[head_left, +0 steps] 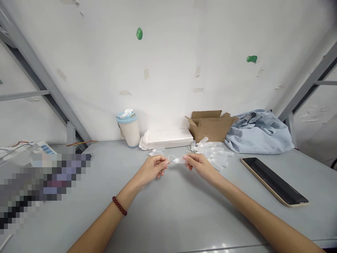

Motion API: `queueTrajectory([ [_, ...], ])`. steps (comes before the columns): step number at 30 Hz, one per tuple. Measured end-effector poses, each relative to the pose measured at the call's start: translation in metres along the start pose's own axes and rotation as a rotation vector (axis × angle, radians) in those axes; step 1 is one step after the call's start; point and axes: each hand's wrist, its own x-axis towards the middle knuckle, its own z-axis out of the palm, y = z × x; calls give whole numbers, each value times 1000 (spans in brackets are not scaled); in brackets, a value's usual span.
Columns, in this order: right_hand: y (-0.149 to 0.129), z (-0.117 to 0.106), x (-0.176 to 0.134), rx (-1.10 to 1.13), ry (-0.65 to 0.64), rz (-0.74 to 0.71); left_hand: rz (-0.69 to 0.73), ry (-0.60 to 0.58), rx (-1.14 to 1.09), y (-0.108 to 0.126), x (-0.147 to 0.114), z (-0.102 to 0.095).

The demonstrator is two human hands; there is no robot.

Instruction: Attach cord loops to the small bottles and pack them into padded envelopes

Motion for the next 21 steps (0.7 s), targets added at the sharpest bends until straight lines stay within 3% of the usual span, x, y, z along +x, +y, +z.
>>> queueTrajectory([
  [21, -1, -2, 0, -6, -41, 8, 27, -37, -53, -1, -2, -2],
])
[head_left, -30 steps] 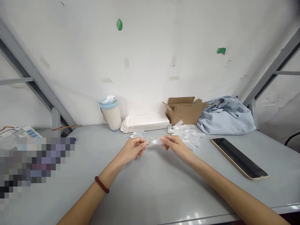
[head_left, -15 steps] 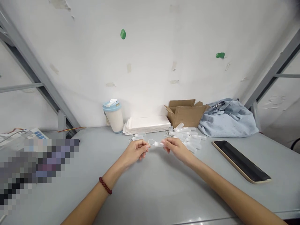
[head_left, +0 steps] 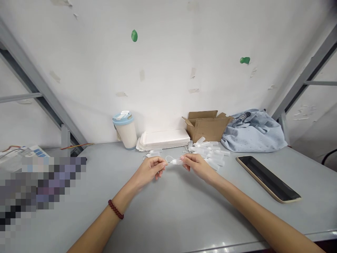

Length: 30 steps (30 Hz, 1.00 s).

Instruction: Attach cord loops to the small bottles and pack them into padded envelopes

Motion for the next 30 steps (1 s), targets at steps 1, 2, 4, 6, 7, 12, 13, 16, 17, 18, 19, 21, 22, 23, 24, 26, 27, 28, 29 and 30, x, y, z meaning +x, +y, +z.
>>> queueTrajectory([
  [1, -1, 0, 0, -3, -6, -1, 0, 0, 5, 1, 0, 0],
  [2, -1, -1, -1, -7, -11, -5, 0, 0, 11, 1, -1, 1],
  [4, -2, -1, -1, -19, -16, -22, -3, 3, 27, 2, -1, 2],
  [6, -2, -1, -2, -31, -16, -33, -9, 4, 40, 3, -1, 3],
  [7, -3, -1, -2, -36, -14, -37, -12, 3, 43, 3, -1, 3],
  [12, -3, 2, -4, -30, -23, -54, -18, -6, 54, 2, -2, 3],
  [13, -3, 2, -5, -28, -29, -55, -15, -9, 52, 1, -2, 3],
  [16, -3, 3, -6, -30, -36, -64, -11, -21, 47, -1, -2, 5],
  [17, -3, 3, -6, -35, -34, -70, -10, -25, 47, -1, -2, 5],
  [18, -2, 3, -6, -44, -30, -76, -7, -27, 47, -2, -2, 6],
  [19, -2, 4, -6, -54, -26, -81, -4, -29, 46, -2, -2, 6],
  [21, -1, 4, -7, -69, -20, -85, -5, -27, 43, -3, -2, 7],
  [22, 0, 5, -6, -72, -18, -85, -9, -25, 42, -3, -2, 7],
  [23, 1, 5, -6, -72, -17, -84, -14, -25, 43, -3, -2, 7],
  [24, 2, 5, -6, -72, -16, -84, -20, -26, 43, -3, -2, 7],
  [26, 4, 6, -6, -70, -13, -85, -31, -24, 47, -3, -2, 7],
  [27, 4, 6, -6, -70, -12, -85, -39, -21, 49, -3, -1, 7],
  [28, 4, 6, -5, -71, -13, -83, -47, -20, 48, -4, 0, 6],
  [29, 4, 6, -5, -72, -12, -77, -57, -22, 40, -4, 0, 4],
  [30, 3, 6, -5, -73, -8, -68, -65, -26, 23, -4, 1, 2],
])
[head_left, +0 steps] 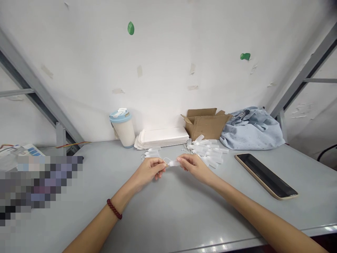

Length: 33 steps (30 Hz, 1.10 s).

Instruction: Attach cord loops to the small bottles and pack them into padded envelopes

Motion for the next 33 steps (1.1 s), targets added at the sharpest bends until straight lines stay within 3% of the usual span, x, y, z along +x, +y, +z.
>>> queueTrajectory([
  [6, -6, 0, 1, 35, 52, 36, -24, 36, -131, 0, 2, -10],
  [14, -2, 1, 1, -32, -8, 33, -3, 21, -25, 0, 2, -5],
  [17, -2, -10, 2, -179, 145, -32, 23, 138, -13, -2, 5, -19],
  [19, -2, -22, 3, -314, 300, -83, 60, 292, 60, -6, 8, -32],
  [21, -2, -34, 5, -470, 361, -71, 112, 442, 187, -12, 13, -44],
  [23, -2, -43, 6, -641, 330, -10, 143, 520, 259, -21, 20, -53],
  [27, -5, -50, 6, -933, 261, 130, 149, 554, 341, -37, 32, -59],
  [33, -11, -48, 4, -1018, 211, 168, 130, 646, 490, -37, 26, -53],
])
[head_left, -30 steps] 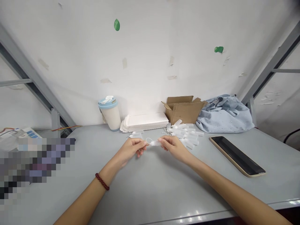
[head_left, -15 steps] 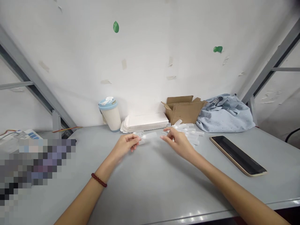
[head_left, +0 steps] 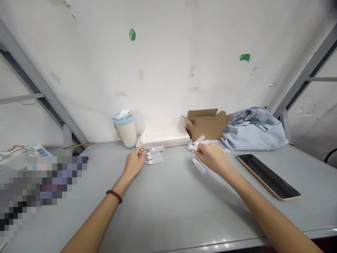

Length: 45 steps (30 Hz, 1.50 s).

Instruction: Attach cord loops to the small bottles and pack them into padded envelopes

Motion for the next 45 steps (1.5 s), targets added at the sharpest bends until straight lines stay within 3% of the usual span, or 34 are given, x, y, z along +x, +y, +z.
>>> queueTrajectory([
  [2, 1, 3, -1, -11, -81, -21, 44, -13, 32, 7, -6, -2],
  [8, 2, 13, -2, -5, -235, -62, 312, -285, 263, 21, -22, 3],
  [14, -1, 9, -4, 74, -274, -121, 343, -298, 365, 22, -24, 6],
  [17, -2, 6, -5, 300, -168, -174, 322, -274, 267, 29, -27, 7],
  [21, -8, 5, -7, 634, -68, -231, 191, -316, 20, 46, -35, 8],
  [24, -15, 6, -9, 764, -85, -218, 107, -352, -110, 56, -39, 8],
  [30, -23, 12, -12, 1045, -250, -136, 24, -451, -267, 62, -42, 8],
  [45, -32, 14, -18, 1167, -255, -120, -10, -492, -358, 71, -48, 8],
])
